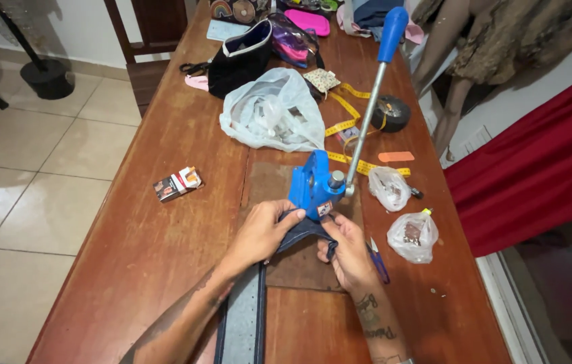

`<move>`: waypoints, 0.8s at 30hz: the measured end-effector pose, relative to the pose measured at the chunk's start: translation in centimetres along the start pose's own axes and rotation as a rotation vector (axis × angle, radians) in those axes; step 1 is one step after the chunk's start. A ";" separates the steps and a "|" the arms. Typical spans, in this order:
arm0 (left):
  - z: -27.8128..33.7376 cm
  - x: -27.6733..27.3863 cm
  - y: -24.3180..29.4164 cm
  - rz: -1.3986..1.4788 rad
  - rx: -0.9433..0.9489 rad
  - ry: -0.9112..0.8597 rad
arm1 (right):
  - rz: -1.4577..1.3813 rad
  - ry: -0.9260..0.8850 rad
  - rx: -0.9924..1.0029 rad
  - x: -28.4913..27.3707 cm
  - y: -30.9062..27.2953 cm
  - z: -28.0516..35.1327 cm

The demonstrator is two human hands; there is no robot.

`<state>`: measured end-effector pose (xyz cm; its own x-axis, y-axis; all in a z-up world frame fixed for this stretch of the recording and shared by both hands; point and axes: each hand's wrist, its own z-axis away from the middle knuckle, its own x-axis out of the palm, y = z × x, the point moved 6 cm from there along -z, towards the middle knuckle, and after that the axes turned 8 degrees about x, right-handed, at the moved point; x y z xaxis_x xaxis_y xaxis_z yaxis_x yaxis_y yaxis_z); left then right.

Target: The person uses a blue manual rivet press to attach metal snap fasteners to a denim waistband. They position the fabric under the press, insert a snap, and operate the lever to set it, repeating the process for multiple snaps along the waistband.

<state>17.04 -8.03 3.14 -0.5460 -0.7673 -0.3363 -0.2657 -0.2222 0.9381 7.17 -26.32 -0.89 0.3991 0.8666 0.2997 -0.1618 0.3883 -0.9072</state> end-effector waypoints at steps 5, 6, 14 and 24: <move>-0.9 0.5 -1.6 0.059 0.000 0.015 | -0.048 -0.019 0.037 -0.8 0.5 -1.1; -0.9 0.5 -1.6 0.067 0.002 0.025 | -0.062 -0.020 0.053 -1.1 0.9 -1.5; -1.6 0.9 -3.0 0.039 -0.014 0.004 | -0.035 -0.002 0.051 -1.0 1.0 -1.5; 0.6 -0.2 0.1 -0.256 -0.031 0.024 | 0.129 0.028 -0.104 -1.8 1.4 -1.6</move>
<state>16.64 -7.54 3.27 -0.4453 -0.6978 -0.5611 -0.3676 -0.4289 0.8252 7.70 -27.84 -3.14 0.4066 0.8974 0.1716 -0.1195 0.2385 -0.9638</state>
